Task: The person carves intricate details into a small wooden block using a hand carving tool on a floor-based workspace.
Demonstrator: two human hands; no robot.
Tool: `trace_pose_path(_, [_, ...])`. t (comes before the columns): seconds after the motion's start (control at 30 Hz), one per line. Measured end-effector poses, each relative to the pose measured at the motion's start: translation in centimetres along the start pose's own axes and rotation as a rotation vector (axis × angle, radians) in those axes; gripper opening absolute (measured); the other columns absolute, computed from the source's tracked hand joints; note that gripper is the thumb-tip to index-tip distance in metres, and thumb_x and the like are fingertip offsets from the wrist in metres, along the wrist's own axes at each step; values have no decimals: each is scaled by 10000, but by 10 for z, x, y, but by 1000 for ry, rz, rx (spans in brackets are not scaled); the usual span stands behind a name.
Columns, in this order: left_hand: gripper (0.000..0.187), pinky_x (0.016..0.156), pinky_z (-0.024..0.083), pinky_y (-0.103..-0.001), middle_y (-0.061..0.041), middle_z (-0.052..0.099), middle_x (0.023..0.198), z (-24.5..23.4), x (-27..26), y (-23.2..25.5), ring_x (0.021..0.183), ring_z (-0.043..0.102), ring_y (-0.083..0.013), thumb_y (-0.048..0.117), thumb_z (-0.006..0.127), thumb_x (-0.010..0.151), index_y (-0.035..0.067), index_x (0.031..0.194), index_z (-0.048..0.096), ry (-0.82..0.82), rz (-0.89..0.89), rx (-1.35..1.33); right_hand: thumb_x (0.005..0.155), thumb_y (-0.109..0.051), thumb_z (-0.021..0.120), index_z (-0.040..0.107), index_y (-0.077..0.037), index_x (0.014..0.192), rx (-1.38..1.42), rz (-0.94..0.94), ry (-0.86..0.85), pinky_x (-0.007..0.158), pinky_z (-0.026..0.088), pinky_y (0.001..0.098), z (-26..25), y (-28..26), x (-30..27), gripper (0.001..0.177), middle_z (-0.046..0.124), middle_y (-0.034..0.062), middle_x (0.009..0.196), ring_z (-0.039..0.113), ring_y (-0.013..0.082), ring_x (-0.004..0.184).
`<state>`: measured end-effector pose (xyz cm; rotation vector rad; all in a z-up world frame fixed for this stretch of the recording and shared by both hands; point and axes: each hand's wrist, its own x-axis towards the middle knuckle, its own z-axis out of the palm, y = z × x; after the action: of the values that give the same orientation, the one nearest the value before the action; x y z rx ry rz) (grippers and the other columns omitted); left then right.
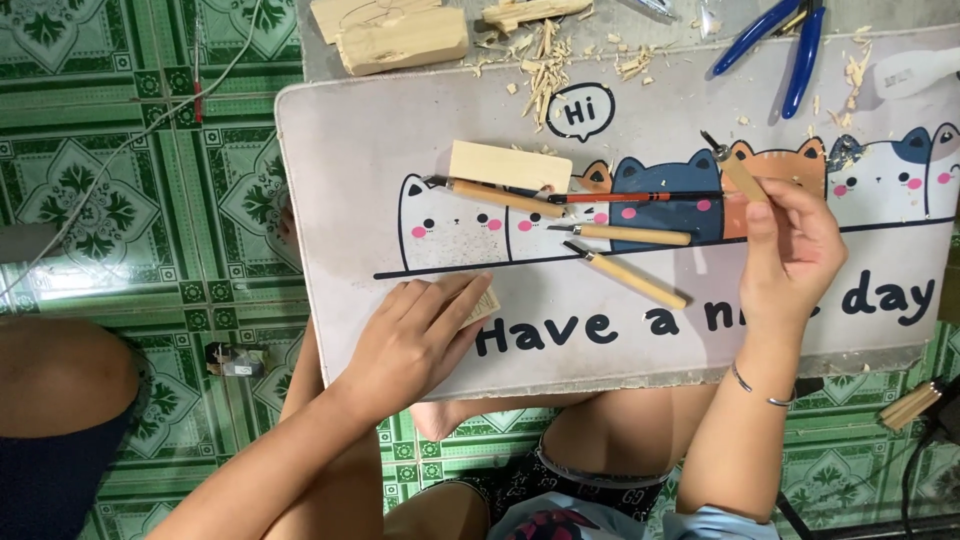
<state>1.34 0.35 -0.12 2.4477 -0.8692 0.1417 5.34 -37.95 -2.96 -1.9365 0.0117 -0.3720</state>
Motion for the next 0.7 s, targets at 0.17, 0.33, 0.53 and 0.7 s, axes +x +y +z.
trace_pose_path(0.17, [443, 803, 499, -362, -91, 646, 1258, -2, 1, 0, 898, 592, -237, 262, 686, 1052, 76, 1433, 559, -3, 13, 24, 1128, -141, 661, 587, 73, 1286, -24, 19, 19, 1028, 597, 391, -4, 7, -3, 276, 643, 213, 1231, 704, 339, 1103])
trace_pose_path(0.33, [441, 806, 494, -363, -97, 649, 1256, -4, 2, 0, 884, 577, -234, 255, 693, 1050, 62, 1424, 561, 1, 27, 18, 1112, -94, 673, 581, 80, 1281, -28, -12, 18, 1072, 595, 404, -4, 4, -3, 259, 623, 232, 1254, 669, 324, 1133])
trace_pose_path(0.53, [488, 807, 489, -370, -103, 647, 1259, -1, 2, 0, 892, 589, -246, 276, 688, 1052, 51, 1455, 528, -18, 6, 19, 1111, -67, 702, 596, 63, 1267, -93, -40, 32, 1123, 539, 382, -7, 5, -6, 229, 642, 213, 1256, 642, 297, 1221])
trace_pose_path(0.7, [465, 832, 514, -402, -112, 647, 1216, 0, 1, -1, 933, 598, -279, 252, 730, 1010, 65, 1408, 581, -2, -76, -105, 1038, -72, 727, 518, -60, 1101, 236, 32, 78, 836, 645, 372, 2, -14, -30, 220, 575, 97, 998, 652, 225, 824])
